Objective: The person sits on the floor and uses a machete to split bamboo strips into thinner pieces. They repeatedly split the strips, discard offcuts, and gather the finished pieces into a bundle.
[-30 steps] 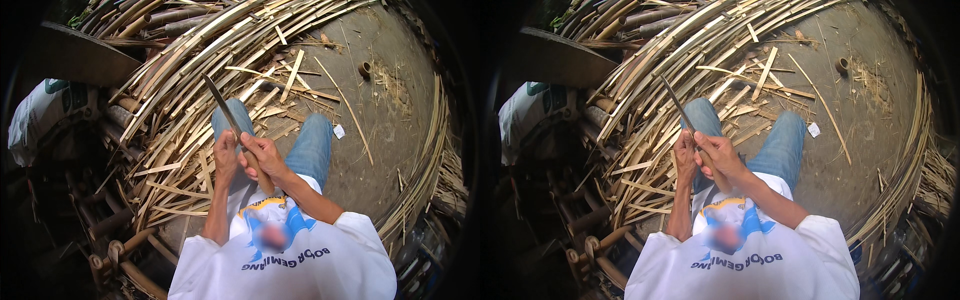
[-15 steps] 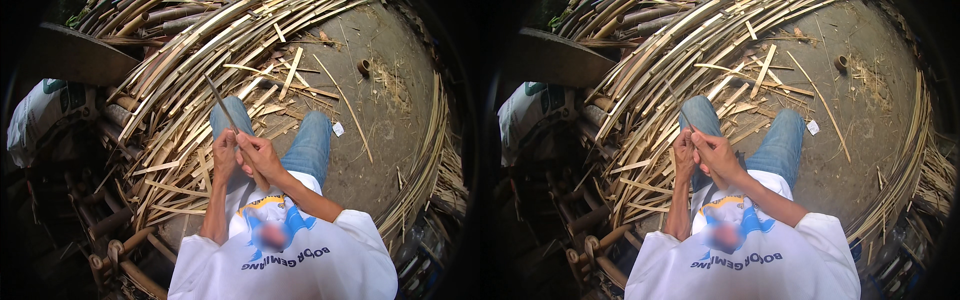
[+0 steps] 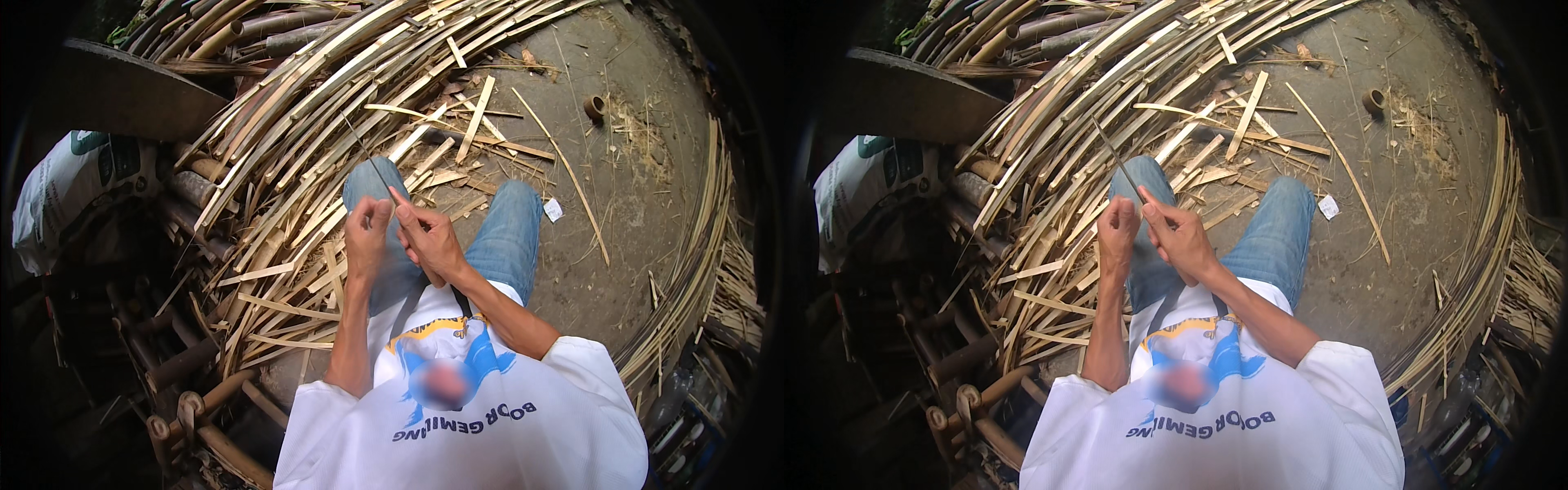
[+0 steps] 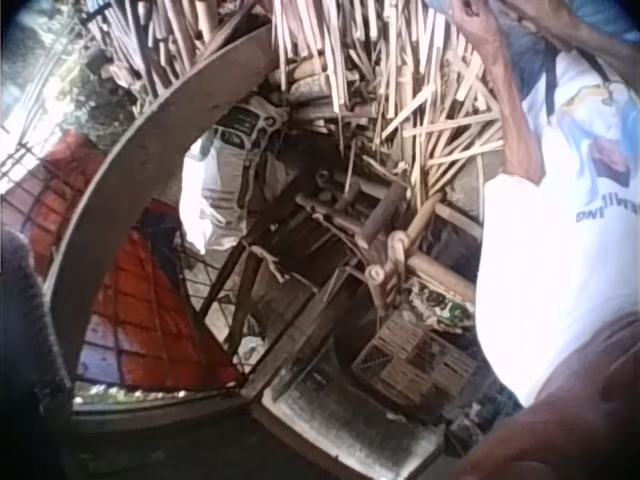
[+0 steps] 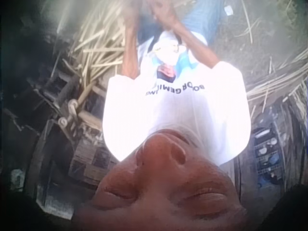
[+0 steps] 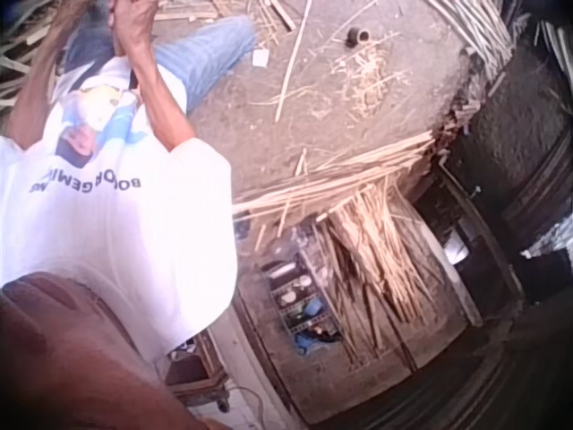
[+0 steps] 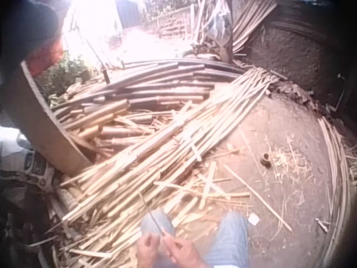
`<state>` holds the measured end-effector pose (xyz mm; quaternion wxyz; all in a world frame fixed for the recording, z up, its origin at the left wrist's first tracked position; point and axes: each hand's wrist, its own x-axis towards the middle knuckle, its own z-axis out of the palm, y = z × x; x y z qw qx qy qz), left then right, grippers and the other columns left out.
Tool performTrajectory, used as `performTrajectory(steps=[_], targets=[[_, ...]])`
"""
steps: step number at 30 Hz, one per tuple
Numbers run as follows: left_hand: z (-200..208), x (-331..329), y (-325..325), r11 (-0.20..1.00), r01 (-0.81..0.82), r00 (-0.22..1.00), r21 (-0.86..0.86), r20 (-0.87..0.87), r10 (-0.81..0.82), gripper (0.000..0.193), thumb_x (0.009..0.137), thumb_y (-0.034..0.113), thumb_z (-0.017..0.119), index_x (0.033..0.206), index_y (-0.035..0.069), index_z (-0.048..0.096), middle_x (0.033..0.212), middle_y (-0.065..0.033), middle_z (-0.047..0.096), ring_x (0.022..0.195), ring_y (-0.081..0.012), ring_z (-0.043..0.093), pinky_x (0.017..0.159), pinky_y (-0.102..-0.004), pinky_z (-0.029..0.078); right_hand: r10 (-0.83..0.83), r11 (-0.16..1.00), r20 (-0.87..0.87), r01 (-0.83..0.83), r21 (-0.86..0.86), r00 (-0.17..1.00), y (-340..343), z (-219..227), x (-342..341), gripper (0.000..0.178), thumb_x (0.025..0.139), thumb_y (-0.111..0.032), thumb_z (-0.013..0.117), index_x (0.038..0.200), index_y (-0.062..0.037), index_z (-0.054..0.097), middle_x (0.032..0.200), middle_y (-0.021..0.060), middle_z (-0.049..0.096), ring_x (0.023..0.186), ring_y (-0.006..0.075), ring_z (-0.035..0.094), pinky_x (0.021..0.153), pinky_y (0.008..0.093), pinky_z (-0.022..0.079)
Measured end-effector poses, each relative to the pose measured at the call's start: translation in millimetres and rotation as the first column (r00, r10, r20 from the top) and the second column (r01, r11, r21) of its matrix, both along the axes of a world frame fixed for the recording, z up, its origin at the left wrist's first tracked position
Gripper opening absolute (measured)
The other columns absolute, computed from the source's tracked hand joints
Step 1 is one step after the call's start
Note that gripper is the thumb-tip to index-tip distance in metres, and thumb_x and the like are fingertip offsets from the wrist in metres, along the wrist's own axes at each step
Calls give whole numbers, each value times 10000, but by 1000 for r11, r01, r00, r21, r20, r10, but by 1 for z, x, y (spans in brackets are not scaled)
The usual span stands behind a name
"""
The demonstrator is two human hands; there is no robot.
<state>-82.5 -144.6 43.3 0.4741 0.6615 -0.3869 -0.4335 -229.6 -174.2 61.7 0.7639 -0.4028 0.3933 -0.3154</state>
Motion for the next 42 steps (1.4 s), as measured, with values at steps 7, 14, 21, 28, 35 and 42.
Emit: performTrajectory(steps=[7, 14, 21, 28, 35, 42], targets=[[14, 5, -19, 992, 17, 996, 125, 80, -27, 511, 987, 442, 626, 712, 13, 589, 581, 19, 484, 550, -79, 446, 518, -297, 370, -134, 855, 384, -88, 510, 914, -5, 7, 3, 431, 1022, -499, 530, 924, -81, 560, 700, 8, 550, 455, 83, 506, 410, 224, 425], [9, 12, -14, 991, 105, 983, 86, 142, -116, 465, 1059, 374, 502, 855, -18, 645, 711, -47, 620, 658, -133, 596, 645, -283, 479, -133, 916, 267, 15, 400, 955, -5, -2, 8, 460, 996, -531, 561, 910, -78, 559, 697, 5, 546, 457, 79, 508, 403, 238, 436], [-19, 19, 14, 996, -84, 938, 10, -337, 83, 407, 1073, 316, 472, 923, -25, 636, 808, -99, 652, 773, -187, 655, 750, -326, 547, -171, 929, 151, 108, 354, 974, -14, -31, -8, 394, 990, -508, 587, 943, -123, 516, 678, 14, 550, 459, 84, 519, 395, 235, 437], [-95, 107, 106, 919, -379, 460, 109, -839, 289, 276, 1039, 260, 548, 841, 71, 589, 738, -38, 552, 890, -232, 607, 860, -364, 508, -317, 908, -16, 308, 283, 948, -44, -87, -46, 438, 967, -525, 616, 906, -110, 491, 684, 18, 555, 471, 80, 519, 388, 239, 439], [-95, 76, 117, 880, -465, 345, 94, -897, 278, 295, 1058, 283, 508, 832, 102, 567, 758, -27, 550, 913, -247, 589, 936, -404, 485, -241, 931, 36, 220, 292, 970, -68, -77, -66, 409, 992, -532, 568, 994, -140, 450, 703, 14, 529, 490, 76, 503, 413, 228, 436], [-79, 68, 98, 907, -418, 485, 62, -829, 280, 327, 1058, 293, 510, 793, 103, 525, 731, -28, 529, 894, -245, 592, 922, -416, 497, -295, 934, -480, 354, 36, 827, -79, -153, -59, 572, 1034, -493, 475, 1419, -79, 395, 780, 83, 611, 541, 147, 564, 484, 287, 490]])
